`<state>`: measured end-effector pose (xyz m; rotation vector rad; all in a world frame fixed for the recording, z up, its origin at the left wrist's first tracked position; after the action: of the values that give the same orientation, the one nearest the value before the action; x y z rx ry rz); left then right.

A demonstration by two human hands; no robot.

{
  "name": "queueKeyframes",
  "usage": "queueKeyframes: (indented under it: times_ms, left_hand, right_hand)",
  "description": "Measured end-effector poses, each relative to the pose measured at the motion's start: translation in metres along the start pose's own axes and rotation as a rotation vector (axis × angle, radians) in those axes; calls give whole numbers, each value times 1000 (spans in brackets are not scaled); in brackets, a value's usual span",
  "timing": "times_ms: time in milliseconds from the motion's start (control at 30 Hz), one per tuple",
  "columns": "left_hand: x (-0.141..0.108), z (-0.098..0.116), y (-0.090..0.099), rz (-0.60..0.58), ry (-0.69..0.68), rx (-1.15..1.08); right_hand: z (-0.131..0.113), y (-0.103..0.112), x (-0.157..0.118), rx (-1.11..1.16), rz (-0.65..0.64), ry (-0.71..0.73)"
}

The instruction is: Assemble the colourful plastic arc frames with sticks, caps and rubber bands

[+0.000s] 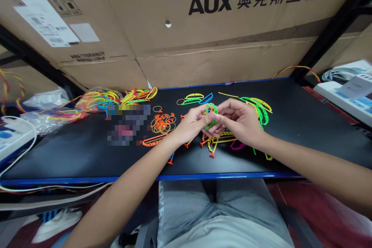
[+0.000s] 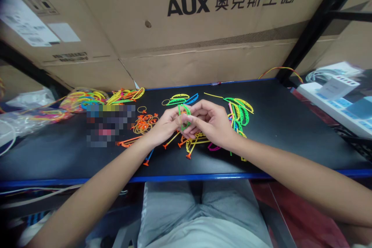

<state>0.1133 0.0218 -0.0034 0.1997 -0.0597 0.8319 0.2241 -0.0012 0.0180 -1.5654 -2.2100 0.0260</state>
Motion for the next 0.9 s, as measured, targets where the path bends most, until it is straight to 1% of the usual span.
queueKeyframes:
  times_ms: [100, 367, 633, 767, 900]
  left_hand:
    - [-2, -2, -3, -43, 29, -46]
    - [-2, -3, -7, -71, 74, -23]
    - [0, 7, -3, 12, -52, 17]
    - [-1, 10, -7, -23, -55, -11]
    - [-1, 6, -10, -71, -31, -41]
  right_hand:
    - [-1, 1, -2, -23, 12, 23]
    - [-9, 0, -6, -68, 9, 96]
    - [2, 0, -2, 43, -3, -22]
    - [3, 0, -2, 79, -8, -50]
    - [3, 1, -2, 60, -11, -68]
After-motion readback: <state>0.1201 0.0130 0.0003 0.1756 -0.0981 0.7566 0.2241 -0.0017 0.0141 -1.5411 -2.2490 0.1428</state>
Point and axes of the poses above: each hand's wrist, its own x-axis towards the middle knuckle, its own y-axis out of the back of the hand, z = x × y, the point moved 8 cm from there along x, towards the middle knuckle, and after that the axes turned 9 degrees about x, right-handed, at the moved point
